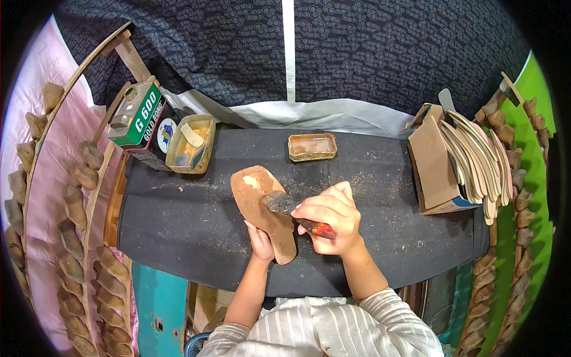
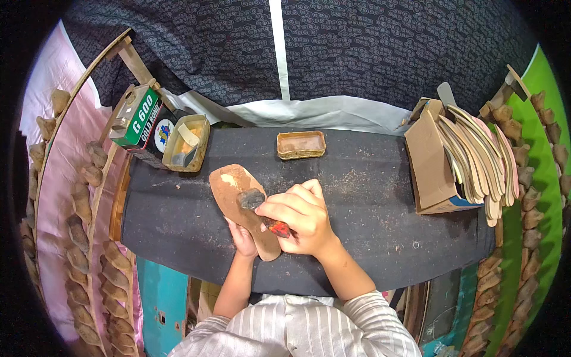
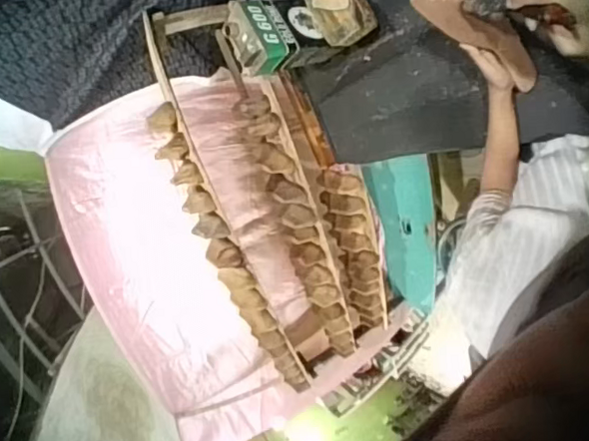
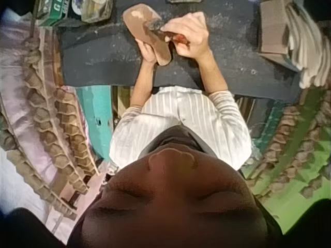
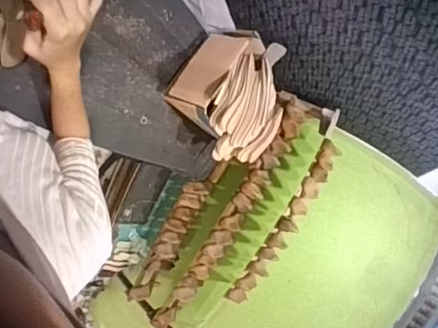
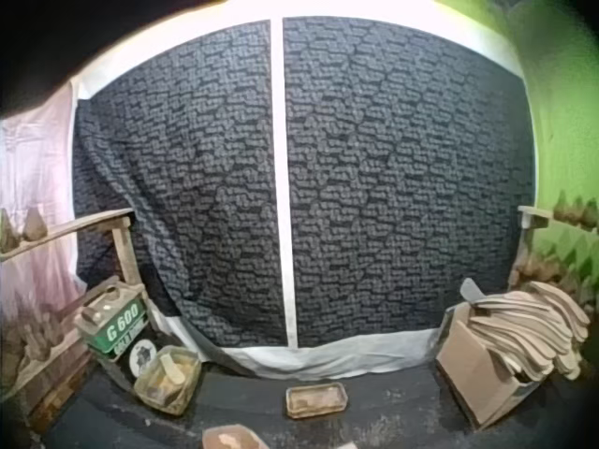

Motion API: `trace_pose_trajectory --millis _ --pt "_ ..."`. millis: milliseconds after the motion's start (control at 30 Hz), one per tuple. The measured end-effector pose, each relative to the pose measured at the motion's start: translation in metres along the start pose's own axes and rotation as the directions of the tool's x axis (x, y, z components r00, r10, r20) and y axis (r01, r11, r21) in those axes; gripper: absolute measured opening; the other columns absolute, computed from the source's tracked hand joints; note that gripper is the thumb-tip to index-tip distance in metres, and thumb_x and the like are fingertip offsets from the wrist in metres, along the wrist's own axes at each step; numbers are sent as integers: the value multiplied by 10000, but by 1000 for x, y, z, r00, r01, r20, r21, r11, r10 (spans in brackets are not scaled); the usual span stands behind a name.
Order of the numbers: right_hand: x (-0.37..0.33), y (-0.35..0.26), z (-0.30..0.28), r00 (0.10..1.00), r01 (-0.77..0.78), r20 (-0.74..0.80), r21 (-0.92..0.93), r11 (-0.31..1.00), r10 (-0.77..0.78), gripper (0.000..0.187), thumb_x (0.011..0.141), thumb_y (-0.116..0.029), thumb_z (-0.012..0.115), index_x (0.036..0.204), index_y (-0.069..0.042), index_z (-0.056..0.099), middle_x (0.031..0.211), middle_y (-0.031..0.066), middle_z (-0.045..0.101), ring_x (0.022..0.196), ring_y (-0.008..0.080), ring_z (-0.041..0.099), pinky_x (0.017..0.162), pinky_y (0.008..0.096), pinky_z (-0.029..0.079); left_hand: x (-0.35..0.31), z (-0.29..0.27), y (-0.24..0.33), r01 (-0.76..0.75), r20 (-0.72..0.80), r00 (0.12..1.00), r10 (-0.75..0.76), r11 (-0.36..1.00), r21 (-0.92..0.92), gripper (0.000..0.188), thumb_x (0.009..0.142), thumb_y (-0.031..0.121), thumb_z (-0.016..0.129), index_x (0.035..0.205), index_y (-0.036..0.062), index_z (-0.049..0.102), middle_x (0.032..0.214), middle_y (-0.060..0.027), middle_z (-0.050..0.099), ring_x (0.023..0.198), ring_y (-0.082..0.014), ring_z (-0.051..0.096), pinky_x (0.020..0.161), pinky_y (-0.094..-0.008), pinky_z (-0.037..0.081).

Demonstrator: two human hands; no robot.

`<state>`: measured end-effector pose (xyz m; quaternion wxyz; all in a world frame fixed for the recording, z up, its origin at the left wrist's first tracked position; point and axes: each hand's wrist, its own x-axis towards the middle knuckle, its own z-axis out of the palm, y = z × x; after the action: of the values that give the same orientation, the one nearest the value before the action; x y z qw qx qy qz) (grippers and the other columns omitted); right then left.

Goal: Apply adhesive glue to the surface of a shoe sole using a brush.

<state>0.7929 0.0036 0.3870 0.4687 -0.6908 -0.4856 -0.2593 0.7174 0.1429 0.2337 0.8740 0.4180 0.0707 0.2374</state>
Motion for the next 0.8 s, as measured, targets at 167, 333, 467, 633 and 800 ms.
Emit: trace_pose_trajectory --millis 167,333,467,633,800 --pt "1 -1 10 996 66 -55 -58 996 -70 274 596 -241 784 852 -165 720 870 -47 662 659 125 546 668 287 345 -3 8 3 -46 111 993 45 999 11 651 961 569 133 1357 111 372 1252 -44 517 1094 -152 508 932 -300 403" --pt "-1 -4 8 998 68 20 -32 997 -67 291 595 -231 783 874 -172 724 883 -58 660 656 122 528 669 286 340 3 -4 3 -6 330 941 75 979 -204 614 976 533 136 1360 113 367 1281 -44 495 1145 -153 482 969 -307 386" --pt "-1 -1 10 997 69 -34 -23 997 -70 300 577 -213 777 870 -176 725 888 -57 661 666 124 529 676 288 337 -4 22 12 -21 86 996 26 998 -58 599 977 534 146 1278 109 443 1090 -19 577 973 -113 534 854 -267 425" --pt "-1 0 14 996 81 -32 -86 993 -84 304 580 -215 775 878 -183 724 893 -56 665 676 123 531 674 287 338 9 10 10 -4 353 932 76 980 -199 661 953 578 123 1314 94 394 1152 -77 555 1021 -174 540 896 -318 429" --pt "-2 -1 11 995 66 -65 -45 997 -69 296 577 -211 771 868 -184 725 887 -53 667 687 128 541 684 288 335 5 0 6 60 512 848 135 936 -346 607 976 534 144 1325 104 393 1223 -50 525 1116 -158 499 954 -310 398"
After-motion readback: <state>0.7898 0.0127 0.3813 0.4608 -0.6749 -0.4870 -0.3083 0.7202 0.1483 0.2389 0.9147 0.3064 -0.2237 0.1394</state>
